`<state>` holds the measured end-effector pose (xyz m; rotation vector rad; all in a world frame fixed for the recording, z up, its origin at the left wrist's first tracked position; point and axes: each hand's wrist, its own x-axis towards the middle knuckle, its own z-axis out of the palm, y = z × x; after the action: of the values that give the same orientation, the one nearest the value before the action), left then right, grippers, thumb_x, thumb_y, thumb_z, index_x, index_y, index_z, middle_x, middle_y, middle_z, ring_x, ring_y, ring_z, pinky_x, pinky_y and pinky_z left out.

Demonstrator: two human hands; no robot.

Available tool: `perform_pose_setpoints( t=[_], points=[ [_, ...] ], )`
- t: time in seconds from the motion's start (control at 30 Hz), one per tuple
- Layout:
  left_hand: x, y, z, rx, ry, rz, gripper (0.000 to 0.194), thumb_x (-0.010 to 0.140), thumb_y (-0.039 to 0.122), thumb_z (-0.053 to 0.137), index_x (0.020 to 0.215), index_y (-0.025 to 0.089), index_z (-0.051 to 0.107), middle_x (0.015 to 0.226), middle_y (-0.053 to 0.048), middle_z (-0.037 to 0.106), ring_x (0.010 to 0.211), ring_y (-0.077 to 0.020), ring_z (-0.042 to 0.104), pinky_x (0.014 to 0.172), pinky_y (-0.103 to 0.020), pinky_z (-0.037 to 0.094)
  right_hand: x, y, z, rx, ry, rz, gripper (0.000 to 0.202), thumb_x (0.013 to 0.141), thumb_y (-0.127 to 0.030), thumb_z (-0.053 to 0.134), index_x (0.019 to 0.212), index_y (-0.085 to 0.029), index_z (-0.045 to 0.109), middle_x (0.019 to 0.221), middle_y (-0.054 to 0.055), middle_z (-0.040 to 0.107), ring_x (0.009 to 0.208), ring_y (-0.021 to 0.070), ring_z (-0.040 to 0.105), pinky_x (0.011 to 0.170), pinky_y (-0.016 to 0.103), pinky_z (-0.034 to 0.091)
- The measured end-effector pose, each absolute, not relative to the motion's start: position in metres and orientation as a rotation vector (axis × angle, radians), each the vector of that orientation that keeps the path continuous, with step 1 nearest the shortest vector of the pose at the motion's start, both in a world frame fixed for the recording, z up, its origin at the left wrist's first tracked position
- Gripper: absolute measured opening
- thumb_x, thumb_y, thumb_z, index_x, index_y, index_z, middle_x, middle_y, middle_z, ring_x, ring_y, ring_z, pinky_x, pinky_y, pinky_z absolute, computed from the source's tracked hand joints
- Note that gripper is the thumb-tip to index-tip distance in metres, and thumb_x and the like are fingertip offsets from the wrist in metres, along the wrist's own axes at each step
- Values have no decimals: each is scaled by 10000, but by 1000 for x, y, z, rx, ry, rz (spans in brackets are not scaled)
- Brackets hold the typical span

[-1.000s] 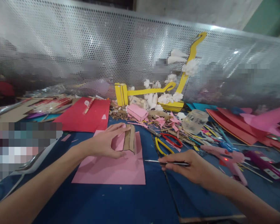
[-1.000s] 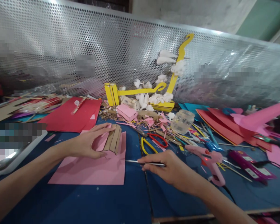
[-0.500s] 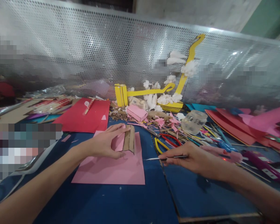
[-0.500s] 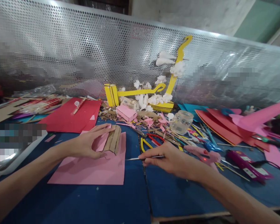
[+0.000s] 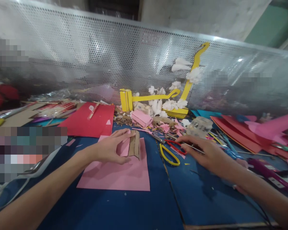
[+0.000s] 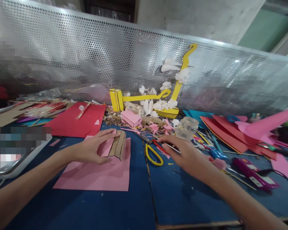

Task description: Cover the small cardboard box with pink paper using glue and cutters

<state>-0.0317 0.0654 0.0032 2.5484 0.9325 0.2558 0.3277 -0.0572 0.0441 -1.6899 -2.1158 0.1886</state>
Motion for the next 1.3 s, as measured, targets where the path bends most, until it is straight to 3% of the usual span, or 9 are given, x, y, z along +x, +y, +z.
perform_pose_setpoints(
  t=[0.23, 0.3, 0.37, 0.47, 0.63, 0.93, 1.3],
  points=[
    [-28, 60, 9, 2516, 937, 286, 1078, 744, 593, 786, 1651, 290, 289, 1749, -131, 210, 1584, -411, 253, 1243, -579, 321, 275, -25, 17, -1683, -2343, 78, 412, 1034, -508, 512, 1073, -200, 783, 1356, 172, 627, 1270, 337, 582, 1085, 493, 432],
    [-28, 59, 10, 2508, 947, 270, 1085, 743, 583, 790, 1656, 299, 276, 1752, -127, 203, 1584, -415, 248, 1240, -578, 326, 255, -9, 11, -1783, -2201, 108, 383, 1070, -404, 446, 1027, -182, 755, 1261, 152, 653, 1185, 280, 611, 1039, 425, 431],
    [-29, 60, 10, 2504, 949, 260, 1076, 746, 584, 788, 1655, 320, 276, 1752, -120, 205, 1585, -417, 244, 1233, -584, 335, 238, 7, 4, -1906, -2141, 131, 329, 1027, -424, 539, 932, -174, 731, 1151, 143, 675, 1125, 297, 613, 1002, 430, 404],
    [-29, 61, 9, 2503, 929, 269, 1073, 745, 629, 777, 1651, 349, 277, 1751, -108, 213, 1591, -412, 227, 1232, -593, 332, 223, 23, -7, -1933, -2142, 180, 234, 994, -320, 573, 848, -179, 691, 951, 91, 702, 947, 241, 635, 862, 348, 395],
    [-29, 60, 8, 2491, 892, 304, 1098, 731, 626, 778, 1653, 298, 282, 1751, -130, 200, 1598, -405, 209, 1245, -577, 320, 216, 25, -14, -1946, -2127, 263, 169, 916, -137, 545, 802, -186, 659, 779, 29, 696, 735, 174, 607, 694, 299, 310],
    [-30, 60, 5, 2466, 891, 316, 1107, 728, 626, 779, 1655, 298, 270, 1753, -136, 187, 1606, -386, 192, 1254, -573, 298, 220, 21, -6, -1976, -2023, 344, 170, 913, -197, 571, 818, -196, 713, 786, 23, 755, 791, 205, 690, 735, 320, 312],
    [-29, 60, 5, 2488, 895, 340, 1079, 723, 599, 781, 1642, 295, 306, 1745, -125, 217, 1582, -404, 262, 1248, -565, 326, 217, 25, -5, -1949, -2035, 268, 197, 915, -214, 585, 765, -203, 713, 755, 19, 738, 767, 201, 665, 739, 322, 319]
  ],
)
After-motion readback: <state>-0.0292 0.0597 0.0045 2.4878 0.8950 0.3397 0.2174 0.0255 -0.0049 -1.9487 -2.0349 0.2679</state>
